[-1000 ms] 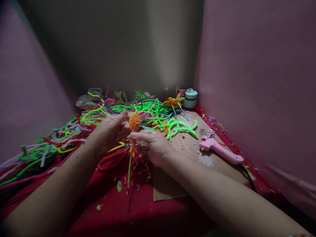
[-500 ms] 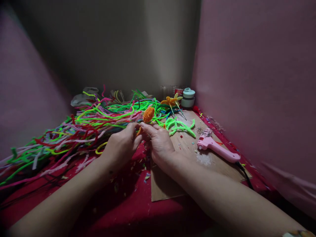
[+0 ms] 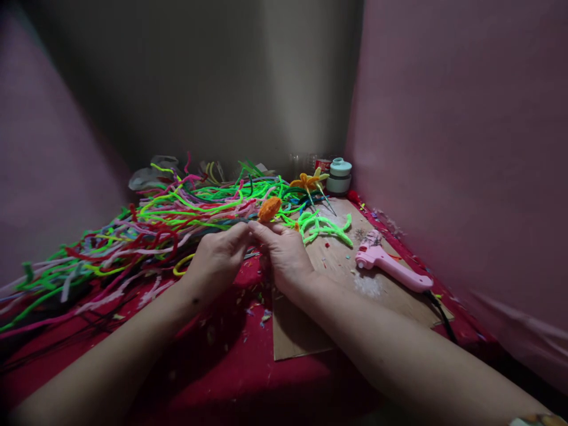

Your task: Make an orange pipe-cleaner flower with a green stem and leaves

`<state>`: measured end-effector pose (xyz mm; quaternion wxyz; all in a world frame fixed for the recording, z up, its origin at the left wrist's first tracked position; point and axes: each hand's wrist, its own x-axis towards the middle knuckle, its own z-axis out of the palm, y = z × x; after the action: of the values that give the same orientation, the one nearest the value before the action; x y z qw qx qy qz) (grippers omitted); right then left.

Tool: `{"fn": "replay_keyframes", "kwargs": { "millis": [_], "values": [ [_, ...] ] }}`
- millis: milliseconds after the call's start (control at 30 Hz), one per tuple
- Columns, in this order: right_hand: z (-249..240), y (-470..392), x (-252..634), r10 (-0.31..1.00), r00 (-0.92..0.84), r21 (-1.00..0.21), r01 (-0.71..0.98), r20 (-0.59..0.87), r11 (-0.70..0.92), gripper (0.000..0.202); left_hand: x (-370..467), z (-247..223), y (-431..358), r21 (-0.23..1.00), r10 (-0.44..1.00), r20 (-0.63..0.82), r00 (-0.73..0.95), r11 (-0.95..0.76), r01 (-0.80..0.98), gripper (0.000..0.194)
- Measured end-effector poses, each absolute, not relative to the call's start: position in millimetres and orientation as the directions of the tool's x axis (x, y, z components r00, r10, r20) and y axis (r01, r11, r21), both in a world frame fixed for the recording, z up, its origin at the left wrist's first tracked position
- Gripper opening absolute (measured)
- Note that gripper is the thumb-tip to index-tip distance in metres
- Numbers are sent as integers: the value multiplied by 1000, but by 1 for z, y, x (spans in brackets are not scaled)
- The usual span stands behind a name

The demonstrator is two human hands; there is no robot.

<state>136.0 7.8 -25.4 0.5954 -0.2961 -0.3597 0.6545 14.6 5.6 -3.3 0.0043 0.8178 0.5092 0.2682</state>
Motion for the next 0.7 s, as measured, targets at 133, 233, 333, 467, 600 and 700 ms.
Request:
{"fn": "replay_keyframes", "kwargs": {
  "millis": [133, 233, 333, 467, 600, 700],
  "values": [
    [-20, 7, 140, 975, -171, -865, -500, 145, 41, 21, 12, 6, 6, 623, 853, 415, 317, -520, 584, 23],
    [-18, 9, 143, 969, -178, -874, -481, 171, 66, 17, 13, 16, 2, 807, 890, 326, 319, -438, 397, 22],
    [-18, 12, 144, 963, -200, -882, -467, 179, 67, 19, 14, 22, -2, 929, 935, 174, 308, -260, 264, 22],
    [-20, 16, 145, 943, -239, -875, -474, 232, 95, 21, 11, 22, -3, 983, 941, 95, 325, -141, 121, 19],
    [-19, 17, 147, 924, -289, -859, -507, 252, 75, 19, 8, 19, -3, 997, 915, 54, 400, -30, -68, 17],
    [-17, 17, 147, 917, -296, -840, -538, 266, 71, 12, 6, 18, -1, 986, 882, 19, 471, 62, -157, 17]
  ]
}}
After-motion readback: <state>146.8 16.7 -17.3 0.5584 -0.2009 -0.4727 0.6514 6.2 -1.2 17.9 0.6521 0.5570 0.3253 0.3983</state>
